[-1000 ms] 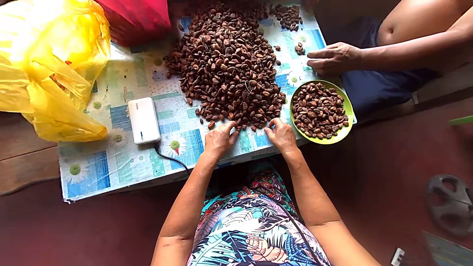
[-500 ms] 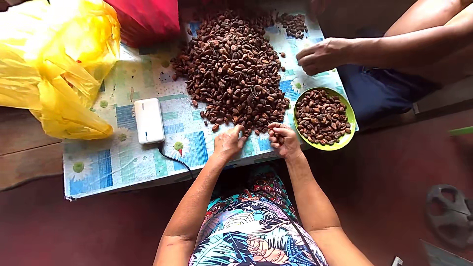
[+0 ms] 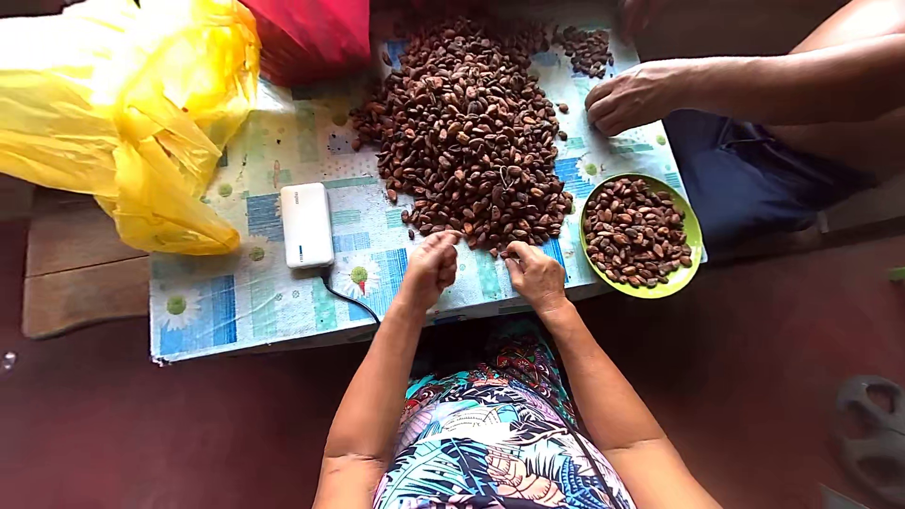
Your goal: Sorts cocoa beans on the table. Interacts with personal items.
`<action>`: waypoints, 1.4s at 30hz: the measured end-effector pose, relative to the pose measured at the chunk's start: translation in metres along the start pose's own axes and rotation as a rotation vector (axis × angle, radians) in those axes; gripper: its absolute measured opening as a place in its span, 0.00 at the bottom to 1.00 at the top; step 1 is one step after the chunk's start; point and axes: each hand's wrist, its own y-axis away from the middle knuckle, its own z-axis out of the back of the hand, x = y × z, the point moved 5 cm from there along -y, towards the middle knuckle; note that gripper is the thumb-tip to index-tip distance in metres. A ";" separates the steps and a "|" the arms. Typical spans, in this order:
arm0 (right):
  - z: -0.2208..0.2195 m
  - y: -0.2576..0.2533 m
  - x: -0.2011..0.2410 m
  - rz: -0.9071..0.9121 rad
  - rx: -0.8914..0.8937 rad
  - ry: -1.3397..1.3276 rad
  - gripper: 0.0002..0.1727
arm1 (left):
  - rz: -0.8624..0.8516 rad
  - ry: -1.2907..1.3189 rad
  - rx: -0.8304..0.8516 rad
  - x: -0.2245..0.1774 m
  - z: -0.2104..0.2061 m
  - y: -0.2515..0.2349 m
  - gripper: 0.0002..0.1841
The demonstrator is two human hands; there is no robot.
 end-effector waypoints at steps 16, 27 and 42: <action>0.102 0.010 -0.056 -0.217 -0.259 -0.311 0.15 | -0.239 -1.276 -0.300 -0.015 0.026 0.004 0.17; 0.131 -0.014 -0.147 -0.100 -0.345 -0.172 0.20 | -0.137 -1.541 -0.286 -0.009 0.015 0.004 0.17; 0.030 0.027 -0.035 0.139 -0.102 -0.203 0.09 | -0.060 -1.477 0.474 -0.014 -0.220 -0.055 0.17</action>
